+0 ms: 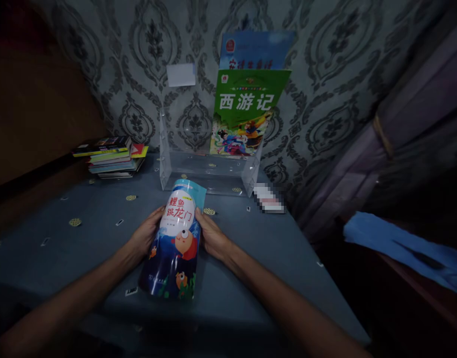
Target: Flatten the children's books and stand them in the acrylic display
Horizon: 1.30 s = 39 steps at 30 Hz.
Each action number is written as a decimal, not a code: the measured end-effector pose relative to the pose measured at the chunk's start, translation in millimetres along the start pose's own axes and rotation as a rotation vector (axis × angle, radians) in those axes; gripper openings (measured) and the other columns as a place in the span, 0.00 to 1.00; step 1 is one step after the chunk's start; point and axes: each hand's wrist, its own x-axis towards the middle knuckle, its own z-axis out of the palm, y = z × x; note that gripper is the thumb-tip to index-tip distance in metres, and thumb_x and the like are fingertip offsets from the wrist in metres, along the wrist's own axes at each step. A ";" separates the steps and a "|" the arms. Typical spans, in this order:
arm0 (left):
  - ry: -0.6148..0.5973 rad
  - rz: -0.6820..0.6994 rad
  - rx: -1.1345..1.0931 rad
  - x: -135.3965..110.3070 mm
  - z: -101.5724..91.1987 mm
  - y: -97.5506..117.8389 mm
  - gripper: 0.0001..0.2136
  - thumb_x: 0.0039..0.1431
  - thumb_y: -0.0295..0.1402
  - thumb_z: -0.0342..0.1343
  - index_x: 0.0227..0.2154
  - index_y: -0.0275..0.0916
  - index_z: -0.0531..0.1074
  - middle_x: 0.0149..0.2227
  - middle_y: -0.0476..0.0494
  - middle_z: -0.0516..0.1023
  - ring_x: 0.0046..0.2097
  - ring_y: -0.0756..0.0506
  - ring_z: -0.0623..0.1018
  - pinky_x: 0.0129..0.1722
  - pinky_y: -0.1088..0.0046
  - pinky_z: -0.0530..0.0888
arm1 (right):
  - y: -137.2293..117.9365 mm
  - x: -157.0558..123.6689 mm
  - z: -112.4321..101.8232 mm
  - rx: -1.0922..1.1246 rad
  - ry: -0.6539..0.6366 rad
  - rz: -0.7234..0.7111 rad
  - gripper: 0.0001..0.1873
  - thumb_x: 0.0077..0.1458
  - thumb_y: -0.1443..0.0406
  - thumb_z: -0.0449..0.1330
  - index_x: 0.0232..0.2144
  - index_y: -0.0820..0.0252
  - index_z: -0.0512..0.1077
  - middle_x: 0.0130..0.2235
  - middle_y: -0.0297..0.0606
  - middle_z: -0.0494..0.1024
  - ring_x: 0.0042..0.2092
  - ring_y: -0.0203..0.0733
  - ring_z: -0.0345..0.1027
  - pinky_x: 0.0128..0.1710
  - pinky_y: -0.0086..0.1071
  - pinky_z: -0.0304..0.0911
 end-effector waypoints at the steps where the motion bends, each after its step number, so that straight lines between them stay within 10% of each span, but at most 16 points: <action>1: 0.013 0.005 -0.006 0.2 -0.1 0.3 0.04 0.57 0.26 0.62 0.36 0.35 0.77 0.33 0.45 0.83 0.34 0.48 0.82 0.45 0.70 0.78 | -0.7 -0.6 -1.4 -0.016 -0.001 0.006 0.21 0.55 0.51 0.65 0.44 0.59 0.75 0.43 0.42 0.83 0.47 0.47 0.77 0.51 0.42 0.71; 5: 0.096 0.059 -0.011 0.9 -1.8 3.1 0.04 0.57 0.26 0.62 0.36 0.35 0.77 0.34 0.46 0.83 0.34 0.49 0.81 0.42 0.73 0.78 | -5.6 -2.0 -11.3 -0.063 0.034 0.039 0.20 0.51 0.49 0.67 0.36 0.59 0.74 0.27 0.33 0.81 0.28 0.37 0.75 0.26 0.27 0.72; 9: 0.119 0.098 -0.017 -0.5 -3.7 6.0 0.06 0.55 0.28 0.65 0.36 0.38 0.76 0.34 0.47 0.83 0.35 0.49 0.82 0.40 0.74 0.78 | -15.1 -5.3 -20.1 -0.108 0.053 0.090 0.21 0.51 0.49 0.67 0.28 0.60 0.70 0.17 0.25 0.71 0.15 0.27 0.60 0.09 0.17 0.47; 30: 0.214 0.044 0.222 0.2 20.9 36.3 0.12 0.64 0.39 0.57 0.34 0.34 0.78 0.26 0.44 0.82 0.23 0.47 0.79 0.26 0.73 0.77 | -51.2 -8.9 -35.6 -0.143 0.000 -0.062 0.20 0.46 0.68 0.71 0.43 0.63 0.74 0.31 0.33 0.81 0.27 0.32 0.75 0.23 0.20 0.70; 39: -0.139 0.096 0.200 14.9 47.2 59.5 0.11 0.61 0.38 0.61 0.36 0.33 0.78 0.30 0.41 0.83 0.29 0.46 0.81 0.35 0.71 0.79 | -62.9 -11.2 -36.6 -0.120 0.030 -0.239 0.21 0.50 0.69 0.68 0.47 0.53 0.73 0.33 0.31 0.81 0.27 0.34 0.74 0.21 0.25 0.72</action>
